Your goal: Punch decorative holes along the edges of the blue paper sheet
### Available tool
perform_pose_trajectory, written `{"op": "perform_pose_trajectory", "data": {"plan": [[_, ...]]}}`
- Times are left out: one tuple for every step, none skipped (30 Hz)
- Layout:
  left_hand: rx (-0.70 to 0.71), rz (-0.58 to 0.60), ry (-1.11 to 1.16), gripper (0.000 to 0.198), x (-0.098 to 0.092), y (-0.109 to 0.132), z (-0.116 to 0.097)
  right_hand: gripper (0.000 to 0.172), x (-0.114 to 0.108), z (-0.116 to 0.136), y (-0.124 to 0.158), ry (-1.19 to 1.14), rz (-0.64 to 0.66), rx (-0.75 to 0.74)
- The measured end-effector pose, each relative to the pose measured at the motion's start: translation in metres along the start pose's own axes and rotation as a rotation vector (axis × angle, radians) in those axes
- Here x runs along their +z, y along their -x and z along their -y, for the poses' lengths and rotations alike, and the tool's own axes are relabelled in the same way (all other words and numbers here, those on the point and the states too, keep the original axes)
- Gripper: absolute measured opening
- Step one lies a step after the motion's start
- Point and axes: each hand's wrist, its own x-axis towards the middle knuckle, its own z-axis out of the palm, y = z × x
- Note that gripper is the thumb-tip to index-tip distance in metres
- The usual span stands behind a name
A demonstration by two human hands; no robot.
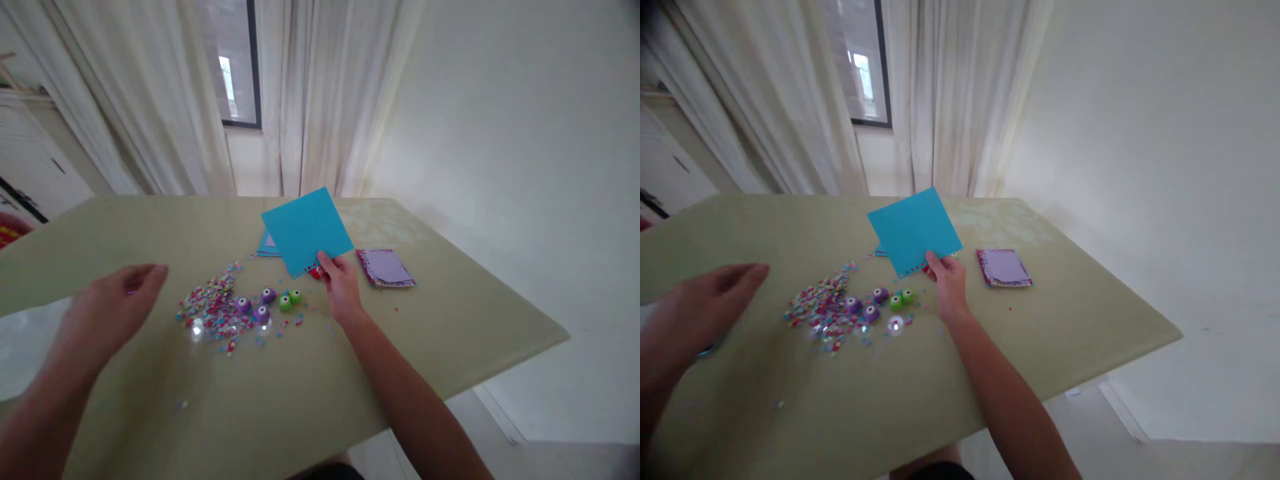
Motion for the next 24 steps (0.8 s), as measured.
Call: {"op": "perform_pose_trajectory", "data": {"plan": [[0.048, 0.042, 0.096, 0.060, 0.011, 0.013, -0.023, 0.046, 0.001, -0.001, 0.001, -0.003, 0.016, 0.016], [0.090, 0.165, 0.253, 0.063, 0.024, 0.027, -0.045, 0.046, 0.002, -0.003, 0.003, -0.007, 0.037, 0.033], [0.092, 0.299, 0.412, 0.067, 0.038, 0.040, -0.065, 0.045, 0.004, -0.004, 0.006, -0.009, 0.066, 0.051], [0.085, 0.388, 0.561, 0.069, 0.051, 0.051, -0.083, 0.045, 0.005, -0.005, 0.008, -0.008, 0.105, 0.069], [0.061, 0.459, 0.678, 0.070, 0.065, 0.061, -0.096, 0.045, 0.006, -0.006, 0.011, -0.001, 0.152, 0.085], [0.033, 0.502, 0.775, 0.070, 0.077, 0.068, -0.106, 0.045, 0.007, -0.007, 0.012, 0.015, 0.201, 0.097], [0.020, 0.512, 0.846, 0.070, 0.088, 0.073, -0.112, 0.046, 0.008, -0.007, 0.013, 0.040, 0.243, 0.102], [0.016, 0.481, 0.897, 0.068, 0.097, 0.076, -0.114, 0.048, 0.007, -0.006, 0.013, 0.077, 0.277, 0.097], [0.009, 0.449, 0.911, 0.065, 0.104, 0.076, -0.113, 0.049, 0.005, -0.005, 0.012, 0.124, 0.296, 0.077], [-0.003, 0.400, 0.922, 0.062, 0.108, 0.076, -0.109, 0.051, 0.001, -0.003, 0.009, 0.178, 0.297, 0.042], [-0.027, 0.343, 0.918, 0.057, 0.111, 0.074, -0.105, 0.052, -0.003, 0.000, 0.005, 0.244, 0.282, -0.011], [-0.061, 0.284, 0.901, 0.052, 0.111, 0.071, -0.099, 0.053, -0.008, 0.003, 0.001, 0.330, 0.256, -0.079], [-0.102, 0.234, 0.871, 0.047, 0.111, 0.069, -0.094, 0.051, -0.013, 0.006, -0.003, 0.440, 0.221, -0.157], [-0.131, 0.205, 0.850, 0.042, 0.109, 0.066, -0.090, 0.045, -0.019, 0.008, -0.007, 0.583, 0.186, -0.239], [-0.148, 0.183, 0.844, 0.038, 0.107, 0.065, -0.087, 0.037, -0.024, 0.009, -0.010, 0.755, 0.156, -0.312], [-0.156, 0.167, 0.845, 0.035, 0.105, 0.064, -0.086, 0.029, -0.028, 0.009, -0.012, 0.934, 0.134, -0.369], [-0.155, 0.158, 0.859, 0.032, 0.103, 0.063, -0.086, 0.022, -0.031, 0.008, -0.013, 1.108, 0.127, -0.405], [-0.150, 0.150, 0.876, 0.031, 0.101, 0.064, -0.087, 0.018, -0.033, 0.007, -0.013, 1.258, 0.136, -0.424], [-0.147, 0.146, 0.890, 0.030, 0.101, 0.064, -0.088, 0.018, -0.034, 0.005, -0.013, 1.375, 0.162, -0.431], [-0.146, 0.146, 0.901, 0.031, 0.100, 0.065, -0.089, 0.021, -0.034, 0.003, -0.012, 1.462, 0.201, -0.432], [-0.148, 0.144, 0.910, 0.033, 0.101, 0.066, -0.090, 0.024, -0.033, 0.002, -0.011, 1.524, 0.242, -0.431], [-0.148, 0.145, 0.913, 0.035, 0.102, 0.067, -0.091, 0.026, -0.032, 0.001, -0.009, 1.569, 0.284, -0.430], [-0.143, 0.148, 0.909, 0.037, 0.103, 0.068, -0.090, 0.025, -0.031, 0.001, -0.008, 1.602, 0.319, -0.427], [-0.133, 0.153, 0.903, 0.040, 0.104, 0.069, -0.089, 0.023, -0.030, 0.002, -0.007, 1.627, 0.343, -0.424]]}}
